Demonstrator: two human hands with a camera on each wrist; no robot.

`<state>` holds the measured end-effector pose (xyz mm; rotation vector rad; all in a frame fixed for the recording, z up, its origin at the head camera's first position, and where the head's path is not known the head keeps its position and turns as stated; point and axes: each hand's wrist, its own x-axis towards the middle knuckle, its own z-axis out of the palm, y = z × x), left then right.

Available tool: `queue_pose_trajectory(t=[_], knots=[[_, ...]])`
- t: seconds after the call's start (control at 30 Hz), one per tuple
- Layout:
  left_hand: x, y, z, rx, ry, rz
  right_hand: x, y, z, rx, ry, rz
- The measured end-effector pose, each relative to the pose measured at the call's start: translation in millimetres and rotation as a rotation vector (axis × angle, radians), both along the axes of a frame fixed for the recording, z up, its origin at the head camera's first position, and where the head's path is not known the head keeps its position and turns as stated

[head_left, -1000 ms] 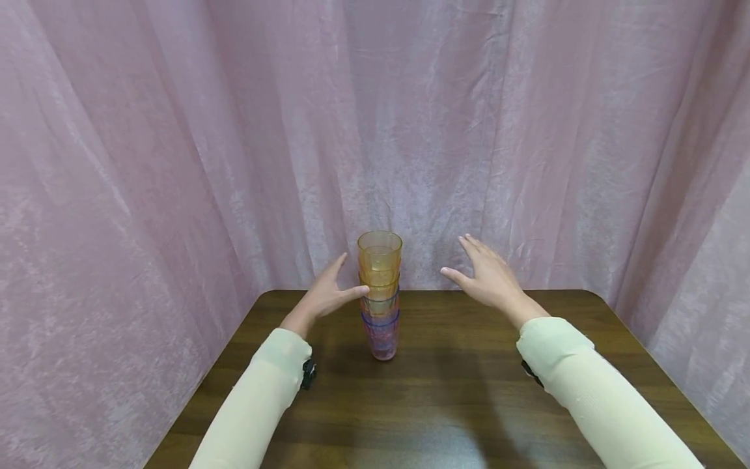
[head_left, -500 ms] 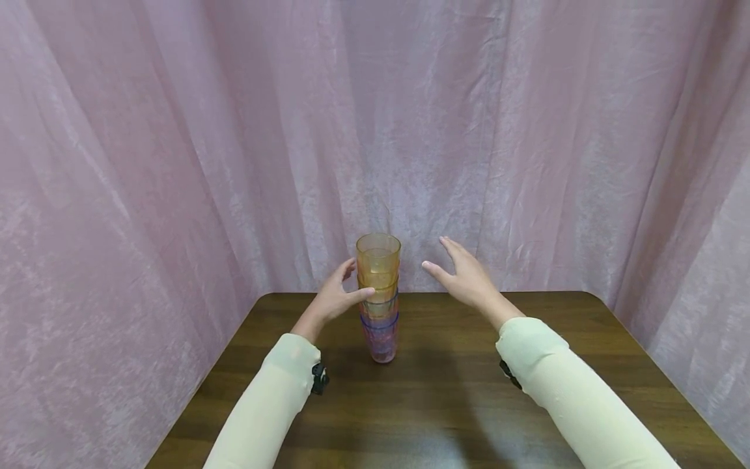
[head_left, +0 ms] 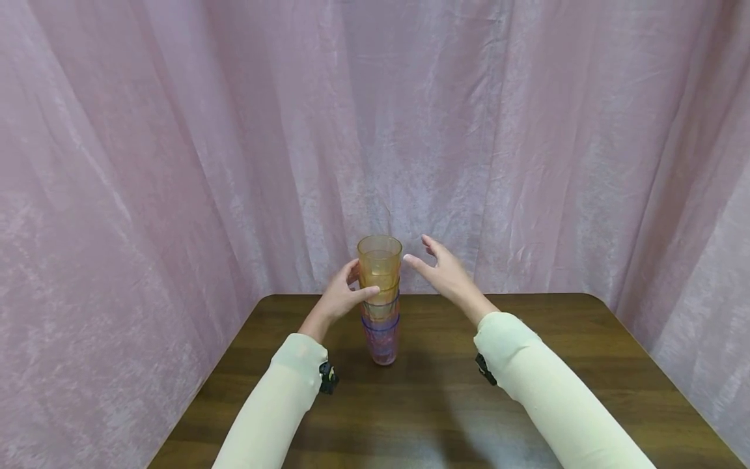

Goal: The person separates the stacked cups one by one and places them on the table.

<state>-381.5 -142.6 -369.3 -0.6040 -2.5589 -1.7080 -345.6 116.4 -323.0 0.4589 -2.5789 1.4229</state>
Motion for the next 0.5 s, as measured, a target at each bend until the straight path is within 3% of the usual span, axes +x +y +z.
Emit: queue_pose_trajectory(t=[0.23,0.3,0.5], knots=[[17.1,2.9,18.8,-0.001,-0.017,-0.043,-6.7,-17.2,0.2,-0.059,-0.044,0.067],[17.6,3.8,17.5,0.010,-0.021,-0.048,-8.2,-21.4,-0.5,-0.071,-0.051,0.071],[4.0,5.4,-2.5,0.049,-0.022,-0.035,-11.3,-30.6,-2.8,-0.082,-0.064,0.075]])
